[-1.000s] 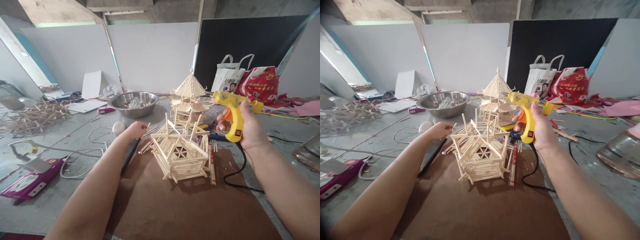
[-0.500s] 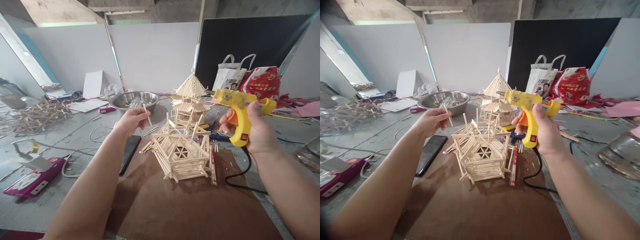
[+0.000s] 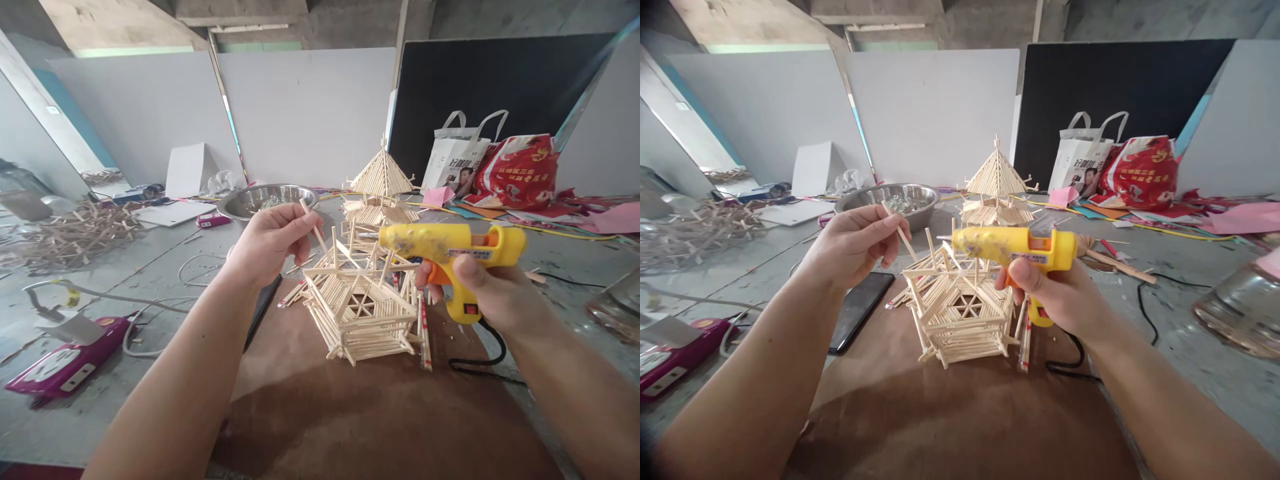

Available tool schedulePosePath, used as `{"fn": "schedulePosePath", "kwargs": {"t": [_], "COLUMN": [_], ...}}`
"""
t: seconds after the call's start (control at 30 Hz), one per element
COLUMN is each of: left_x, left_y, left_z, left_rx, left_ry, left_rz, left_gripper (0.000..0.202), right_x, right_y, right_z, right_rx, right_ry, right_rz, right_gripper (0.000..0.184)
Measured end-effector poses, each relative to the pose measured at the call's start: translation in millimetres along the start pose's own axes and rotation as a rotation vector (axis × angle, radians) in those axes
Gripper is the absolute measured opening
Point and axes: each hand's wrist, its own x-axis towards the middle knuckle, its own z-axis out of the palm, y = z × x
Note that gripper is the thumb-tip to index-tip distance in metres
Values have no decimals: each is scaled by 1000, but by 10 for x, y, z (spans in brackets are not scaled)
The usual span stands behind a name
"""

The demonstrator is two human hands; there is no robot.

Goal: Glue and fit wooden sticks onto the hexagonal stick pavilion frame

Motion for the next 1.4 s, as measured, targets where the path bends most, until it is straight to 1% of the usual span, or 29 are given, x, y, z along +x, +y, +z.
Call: {"fn": "schedulePosePath", "kwargs": {"t": [0.1, 0.23, 0.33, 0.43, 0.7, 0.83, 0.93, 1.0, 1.03, 1.13, 1.2, 1.27, 1.33, 1.4], "left_x": [-7, -10, -15, -17, -27, -26, -13, -4, -2, -10, -31, -56, -75, -82], "left_y": [-12, -22, -21, -23, 0, -6, -30, -46, -51, -42, -15, 20, 50, 67], "left_z": [62, 104, 106, 97, 108, 112, 109, 109, 111, 139, 174, 212, 239, 245], "left_rx": [-32, -37, -34, -32, -19, -21, -30, -30, -27, -50, -96, -131, -142, -126], "left_ry": [1, -11, -28, -41, -40, -36, -3, 57, 93, 177, 185, 164, 138, 133], "left_rz": [15, -18, -38, -35, -38, -40, -8, 30, 45, 56, 35, 9, -5, 0], "left_gripper": [9, 19, 21, 20, 20, 19, 15, 10, 11, 14, 12, 12, 12, 13], "right_x": [-36, -26, -5, -2, -4, -3, -19, -26, -26, 2, 37, 70, 85, 76], "right_y": [3, -6, -37, -59, -36, -32, -10, 15, 26, 32, 16, -2, -13, -14], "right_z": [33, 75, 112, 132, 114, 110, 89, 70, 64, 75, 102, 126, 130, 110], "right_rx": [-98, -150, -139, -162, -223, -198, -146, -127, -101, 99, 270, 357, 370, 306], "right_ry": [-46, -101, -133, -158, -149, -149, -115, -80, -64, 5, 87, 139, 156, 158], "right_rz": [25, -16, -41, -50, -59, -74, -52, -7, 14, 48, 69, 95, 88, 47], "right_gripper": [38, 35, 31, 31, 28, 26, 27, 32, 34, 36, 39, 44, 43, 38]}}
